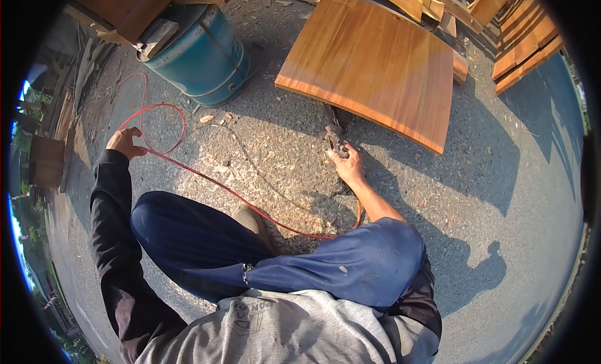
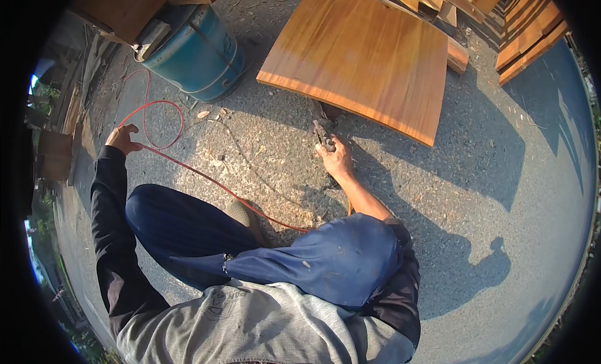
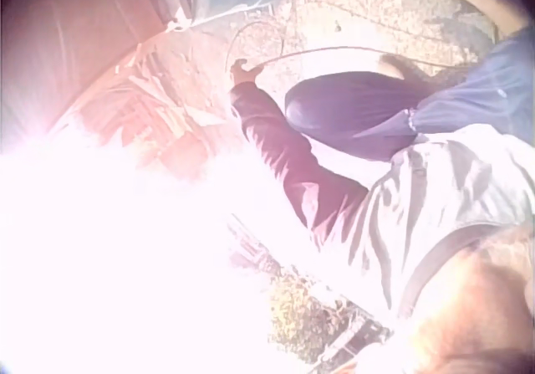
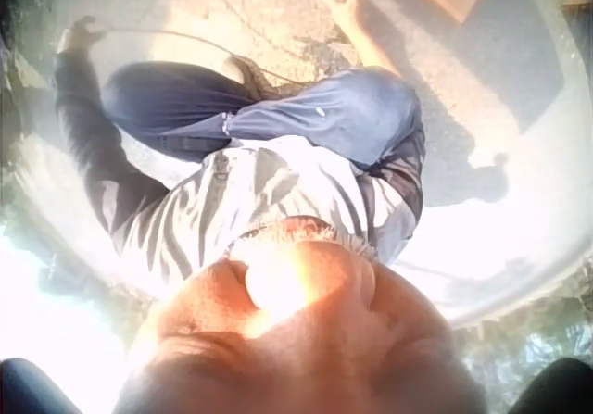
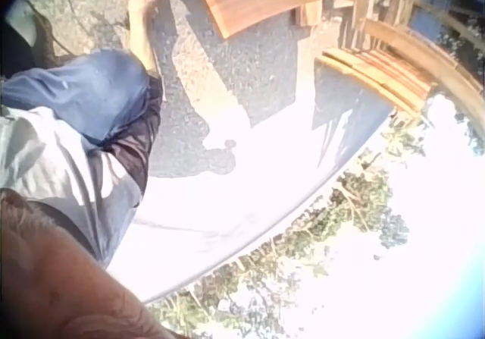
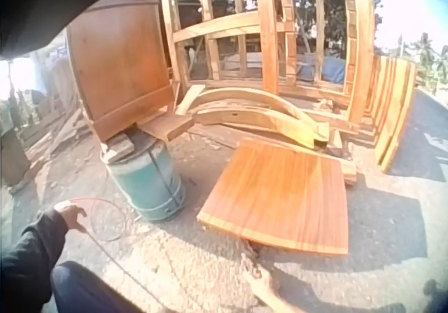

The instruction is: The person sands the surface and edges of a wooden board by hand with sandpaper, wipes it with a cloth, and applies a finish using a spray gun.

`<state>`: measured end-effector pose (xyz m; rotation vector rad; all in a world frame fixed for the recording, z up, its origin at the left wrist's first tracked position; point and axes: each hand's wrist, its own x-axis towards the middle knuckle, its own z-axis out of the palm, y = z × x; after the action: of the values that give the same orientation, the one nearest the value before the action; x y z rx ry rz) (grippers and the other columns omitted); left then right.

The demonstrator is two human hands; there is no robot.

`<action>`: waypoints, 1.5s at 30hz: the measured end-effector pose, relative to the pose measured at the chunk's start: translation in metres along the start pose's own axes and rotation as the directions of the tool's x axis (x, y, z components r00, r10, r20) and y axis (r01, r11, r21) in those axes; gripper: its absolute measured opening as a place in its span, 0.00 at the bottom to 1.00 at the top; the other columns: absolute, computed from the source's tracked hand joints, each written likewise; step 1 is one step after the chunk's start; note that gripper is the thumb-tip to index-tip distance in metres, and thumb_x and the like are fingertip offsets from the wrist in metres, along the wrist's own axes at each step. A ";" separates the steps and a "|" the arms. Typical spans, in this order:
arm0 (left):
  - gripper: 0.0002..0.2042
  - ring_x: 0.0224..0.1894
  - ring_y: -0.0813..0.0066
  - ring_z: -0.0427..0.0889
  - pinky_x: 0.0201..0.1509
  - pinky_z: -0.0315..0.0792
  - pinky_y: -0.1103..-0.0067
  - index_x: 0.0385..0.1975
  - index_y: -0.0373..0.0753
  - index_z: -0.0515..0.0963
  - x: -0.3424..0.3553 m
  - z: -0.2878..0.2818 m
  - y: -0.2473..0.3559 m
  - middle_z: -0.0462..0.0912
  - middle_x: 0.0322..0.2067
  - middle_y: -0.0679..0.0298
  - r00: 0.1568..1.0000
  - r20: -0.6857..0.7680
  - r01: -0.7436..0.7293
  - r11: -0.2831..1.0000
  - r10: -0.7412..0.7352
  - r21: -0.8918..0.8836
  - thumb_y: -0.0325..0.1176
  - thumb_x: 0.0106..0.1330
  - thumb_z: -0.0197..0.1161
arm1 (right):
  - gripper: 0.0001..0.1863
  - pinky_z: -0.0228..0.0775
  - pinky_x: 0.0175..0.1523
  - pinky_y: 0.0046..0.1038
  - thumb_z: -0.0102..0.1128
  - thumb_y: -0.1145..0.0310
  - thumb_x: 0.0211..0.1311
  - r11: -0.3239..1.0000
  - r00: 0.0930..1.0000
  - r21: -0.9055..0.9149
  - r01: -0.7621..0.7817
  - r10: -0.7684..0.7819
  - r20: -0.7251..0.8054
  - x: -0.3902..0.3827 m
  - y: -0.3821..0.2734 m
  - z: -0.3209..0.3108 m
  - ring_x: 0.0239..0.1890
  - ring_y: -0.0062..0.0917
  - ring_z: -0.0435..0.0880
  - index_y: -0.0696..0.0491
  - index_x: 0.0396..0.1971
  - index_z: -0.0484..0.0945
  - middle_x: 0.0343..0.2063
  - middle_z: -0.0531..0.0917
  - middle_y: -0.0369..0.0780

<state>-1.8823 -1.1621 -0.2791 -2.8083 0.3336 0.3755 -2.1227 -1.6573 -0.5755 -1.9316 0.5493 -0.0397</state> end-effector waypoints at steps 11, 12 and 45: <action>0.44 0.56 0.55 0.78 0.59 0.73 0.66 0.61 0.47 0.71 0.064 0.015 -0.045 0.79 0.54 0.54 0.976 0.214 -0.040 0.954 -0.025 0.296 0.38 0.35 0.80 | 0.16 0.76 0.25 0.22 0.70 0.59 0.57 0.952 0.980 0.272 -0.140 0.173 -0.103 -0.008 0.008 0.008 0.23 0.19 0.82 0.56 0.35 0.80 0.27 0.85 0.37; 0.49 0.59 0.55 0.76 0.61 0.71 0.65 0.65 0.49 0.66 0.068 0.021 -0.038 0.76 0.58 0.54 0.917 0.396 -0.137 0.894 -0.048 0.426 0.38 0.34 0.80 | 0.16 0.75 0.25 0.22 0.70 0.59 0.57 0.922 0.975 0.345 -0.176 0.212 -0.069 -0.011 0.002 0.007 0.23 0.19 0.81 0.56 0.35 0.80 0.27 0.85 0.36; 0.51 0.58 0.60 0.77 0.65 0.66 0.66 0.67 0.24 0.55 0.223 -0.053 0.377 0.75 0.57 0.46 0.762 0.119 0.435 -0.366 0.637 -0.822 0.74 0.66 0.30 | 0.45 0.66 0.65 0.38 0.32 0.32 0.69 0.456 0.986 0.886 -0.080 0.165 0.004 0.090 -0.030 -0.292 0.62 0.34 0.73 0.59 0.65 0.63 0.59 0.75 0.46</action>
<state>-1.7603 -1.5722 -0.3887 -3.3997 0.0429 3.2691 -2.1119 -1.9353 -0.4458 -0.8311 0.5618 -0.2680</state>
